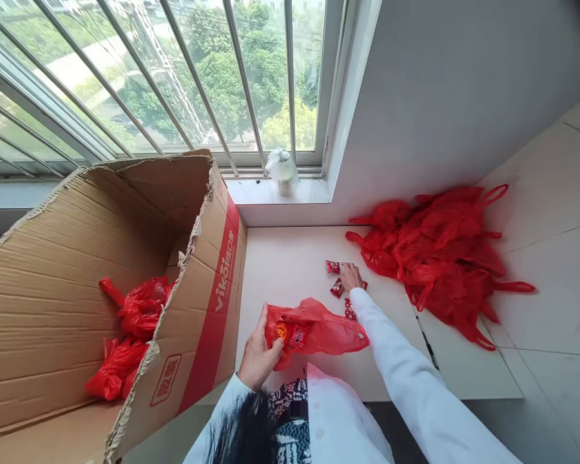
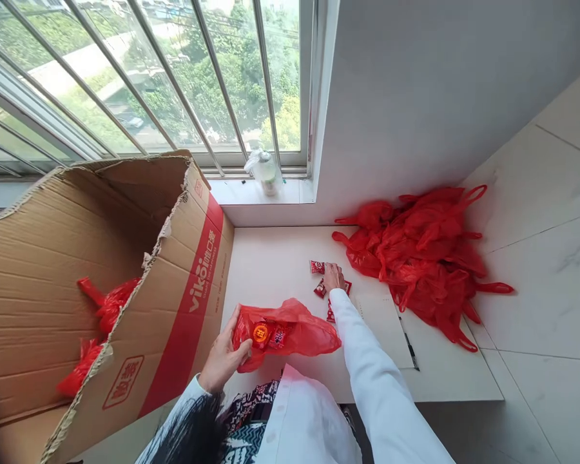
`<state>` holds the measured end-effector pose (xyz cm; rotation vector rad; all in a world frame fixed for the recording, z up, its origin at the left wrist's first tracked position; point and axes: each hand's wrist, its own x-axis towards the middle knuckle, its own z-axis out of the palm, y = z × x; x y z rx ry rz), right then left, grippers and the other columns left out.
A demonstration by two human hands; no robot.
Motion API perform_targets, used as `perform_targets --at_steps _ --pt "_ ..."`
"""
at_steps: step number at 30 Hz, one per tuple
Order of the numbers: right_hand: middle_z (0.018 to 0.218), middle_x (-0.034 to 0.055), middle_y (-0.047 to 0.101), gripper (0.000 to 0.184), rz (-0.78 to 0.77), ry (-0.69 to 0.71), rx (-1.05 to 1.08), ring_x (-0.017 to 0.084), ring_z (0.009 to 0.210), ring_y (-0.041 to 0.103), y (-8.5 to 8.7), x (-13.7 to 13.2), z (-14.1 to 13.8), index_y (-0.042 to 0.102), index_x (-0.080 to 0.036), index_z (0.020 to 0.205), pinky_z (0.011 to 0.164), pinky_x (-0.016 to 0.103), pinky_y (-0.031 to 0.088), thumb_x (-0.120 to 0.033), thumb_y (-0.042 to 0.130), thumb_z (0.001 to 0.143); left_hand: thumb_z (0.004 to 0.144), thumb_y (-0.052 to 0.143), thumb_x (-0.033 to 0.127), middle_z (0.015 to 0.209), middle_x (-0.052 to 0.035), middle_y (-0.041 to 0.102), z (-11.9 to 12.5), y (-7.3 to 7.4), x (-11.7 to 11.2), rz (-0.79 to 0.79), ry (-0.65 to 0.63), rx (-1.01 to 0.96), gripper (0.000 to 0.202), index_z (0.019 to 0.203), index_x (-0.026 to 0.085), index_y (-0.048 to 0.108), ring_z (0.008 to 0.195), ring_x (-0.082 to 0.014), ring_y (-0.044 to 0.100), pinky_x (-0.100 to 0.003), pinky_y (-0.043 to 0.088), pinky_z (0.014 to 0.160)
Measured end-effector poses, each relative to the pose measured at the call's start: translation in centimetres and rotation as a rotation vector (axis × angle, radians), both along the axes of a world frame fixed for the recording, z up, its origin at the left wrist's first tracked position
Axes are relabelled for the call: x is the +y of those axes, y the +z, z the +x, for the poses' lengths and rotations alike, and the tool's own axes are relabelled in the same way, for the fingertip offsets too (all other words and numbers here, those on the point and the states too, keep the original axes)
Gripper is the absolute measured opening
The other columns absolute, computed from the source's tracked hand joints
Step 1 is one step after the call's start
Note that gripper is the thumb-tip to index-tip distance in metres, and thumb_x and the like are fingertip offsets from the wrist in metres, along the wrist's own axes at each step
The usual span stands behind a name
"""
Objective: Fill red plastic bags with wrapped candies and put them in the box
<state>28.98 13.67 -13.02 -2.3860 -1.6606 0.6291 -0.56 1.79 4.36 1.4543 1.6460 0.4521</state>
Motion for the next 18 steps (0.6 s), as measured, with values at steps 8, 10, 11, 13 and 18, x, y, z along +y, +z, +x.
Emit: perform_targets --at_steps 8,10,11,13,18 --pt "0.125 0.008 0.052 0.046 -0.006 0.115 0.103 0.021 0.123 0.035 0.2 3.2 -1.0 0.053 -0.021 0.116 0.098 0.031 0.027 -0.01 0.059 0.072 0.073 0.044 0.019 0.068 0.0009 0.063 -0.6 -1.0 -0.6 0.019 -0.033 0.016 0.07 0.141 0.012 0.03 0.066 -0.0163 0.062 -0.029 0.052 0.07" --pt "0.116 0.0088 0.057 0.038 -0.005 0.094 0.142 0.022 0.119 0.039 0.7 3.3 -1.5 0.057 -0.019 0.104 0.097 0.033 0.028 -0.009 0.062 0.068 0.073 0.044 0.019 0.073 -0.0005 0.065 -0.5 -0.8 -0.5 0.03 -0.032 0.015 0.069 0.14 0.013 0.031 0.069 -0.0168 0.063 -0.029 0.052 0.071" --pt "0.111 0.0095 0.059 0.034 0.001 0.073 0.163 0.022 0.116 0.041 0.9 3.3 -1.7 0.057 -0.018 0.099 0.096 0.034 0.029 -0.008 0.062 0.067 0.073 0.045 0.019 0.076 -0.001 0.066 -0.5 -0.8 -0.3 0.036 -0.029 0.011 0.069 0.14 0.013 0.031 0.071 -0.0169 0.063 -0.029 0.053 0.072" --pt "0.106 0.0108 0.059 0.026 0.023 0.02 0.215 0.023 0.111 0.046 1.7 3.3 -1.9 0.057 -0.017 0.092 0.093 0.035 0.031 -0.008 0.06 0.068 0.072 0.047 0.02 0.082 -0.0018 0.067 -0.4 -0.6 0.0 0.04 -0.019 -0.009 0.07 0.14 0.013 0.03 0.073 -0.0166 0.063 -0.029 0.052 0.073" --pt "0.102 0.0095 0.061 0.027 0.076 -0.098 0.449 0.02 0.096 0.055 5.8 1.3 -1.4 0.053 -0.017 0.1 0.084 0.034 0.041 -0.026 0.057 0.075 0.073 0.047 0.019 0.088 -0.0037 0.067 -0.2 -0.6 0.3 -0.003 -0.007 -0.069 0.073 0.142 0.01 0.024 0.071 -0.0149 0.063 -0.028 0.052 0.074"
